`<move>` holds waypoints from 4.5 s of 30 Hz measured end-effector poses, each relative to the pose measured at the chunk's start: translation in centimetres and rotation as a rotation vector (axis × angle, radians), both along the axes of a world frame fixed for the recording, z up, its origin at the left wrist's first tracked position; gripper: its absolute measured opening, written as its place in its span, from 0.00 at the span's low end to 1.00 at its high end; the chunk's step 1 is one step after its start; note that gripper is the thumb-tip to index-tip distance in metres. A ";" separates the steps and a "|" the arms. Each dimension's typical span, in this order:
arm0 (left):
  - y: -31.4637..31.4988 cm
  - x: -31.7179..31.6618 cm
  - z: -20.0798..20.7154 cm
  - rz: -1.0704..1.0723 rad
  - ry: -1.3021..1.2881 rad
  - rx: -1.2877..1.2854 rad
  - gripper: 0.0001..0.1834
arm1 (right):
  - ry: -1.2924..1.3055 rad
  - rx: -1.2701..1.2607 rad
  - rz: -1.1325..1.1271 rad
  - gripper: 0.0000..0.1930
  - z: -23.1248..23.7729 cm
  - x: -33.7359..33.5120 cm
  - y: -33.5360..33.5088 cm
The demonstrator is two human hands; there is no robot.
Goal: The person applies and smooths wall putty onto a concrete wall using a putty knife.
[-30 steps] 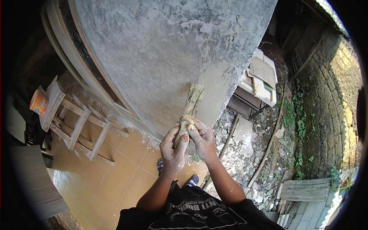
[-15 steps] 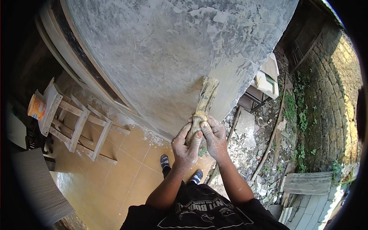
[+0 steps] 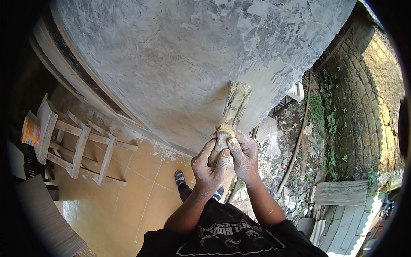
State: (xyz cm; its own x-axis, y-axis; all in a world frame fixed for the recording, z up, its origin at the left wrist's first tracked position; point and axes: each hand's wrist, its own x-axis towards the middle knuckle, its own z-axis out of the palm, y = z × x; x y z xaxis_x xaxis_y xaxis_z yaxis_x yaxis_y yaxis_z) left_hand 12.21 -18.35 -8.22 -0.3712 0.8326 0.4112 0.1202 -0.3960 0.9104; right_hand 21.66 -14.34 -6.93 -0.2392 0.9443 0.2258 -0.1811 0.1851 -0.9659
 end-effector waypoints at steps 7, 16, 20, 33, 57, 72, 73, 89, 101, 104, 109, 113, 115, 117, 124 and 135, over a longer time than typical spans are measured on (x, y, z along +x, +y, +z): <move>-0.2 0.4 -1.7 0.008 0.032 0.055 0.18 | 0.001 -0.004 -0.046 0.12 -0.6 0.1 -0.9; -0.2 0.1 -0.4 0.007 0.054 0.039 0.18 | -0.040 0.009 -0.039 0.12 -0.4 0.1 -0.7; 0.4 -0.3 1.3 -0.047 -0.003 -0.036 0.19 | -0.024 0.031 -0.035 0.12 1.6 -0.1 0.3; 0.8 0.0 3.8 -0.040 -0.025 0.068 0.17 | 0.045 0.054 -0.049 0.13 4.1 -0.4 0.2; 0.0 -2.1 -0.1 -0.111 0.018 -0.075 0.18 | -0.038 -0.007 -0.082 0.12 -0.1 -1.4 -0.6; 0.0 -2.5 -2.0 -0.126 -0.095 -0.202 0.19 | -0.136 -0.069 -0.052 0.13 -0.2 -1.7 -0.4; 0.1 -2.5 -2.0 -0.106 -0.084 -0.179 0.19 | -0.135 -0.069 -0.050 0.13 -0.2 -1.7 -0.5; 0.5 -2.6 -0.2 -0.074 0.047 -0.058 0.18 | -0.065 -0.084 -0.033 0.13 1.1 -1.8 -0.4; 0.4 -2.0 3.4 -0.122 -0.048 -0.035 0.16 | 0.003 0.042 -0.024 0.12 2.4 -1.5 0.2; 0.0 -1.9 2.6 -0.069 0.027 -0.028 0.16 | -0.056 0.004 -0.049 0.13 1.4 -1.6 -0.7; 0.9 -2.3 3.9 -0.086 0.013 -0.041 0.16 | 0.012 0.043 -0.003 0.14 3.6 -1.8 0.6; 0.5 -2.0 2.3 -0.075 0.047 0.003 0.17 | -0.022 -0.007 -0.023 0.13 2.0 -1.3 -0.1; 0.4 -2.2 0.5 -0.081 0.066 -0.001 0.17 | -0.058 -0.049 -0.012 0.13 0.4 -1.1 -0.1; 0.4 -2.1 -0.5 -0.111 0.089 -0.021 0.15 | -0.099 0.048 -0.028 0.13 -0.6 -0.8 0.0; 0.3 -2.4 0.1 -0.205 0.096 -0.079 0.14 | -0.096 0.022 -0.011 0.13 0.7 -0.4 -0.1; 1.1 -2.5 2.7 -0.280 0.102 -0.023 0.14 | -0.135 0.088 -0.036 0.15 2.7 -0.2 0.5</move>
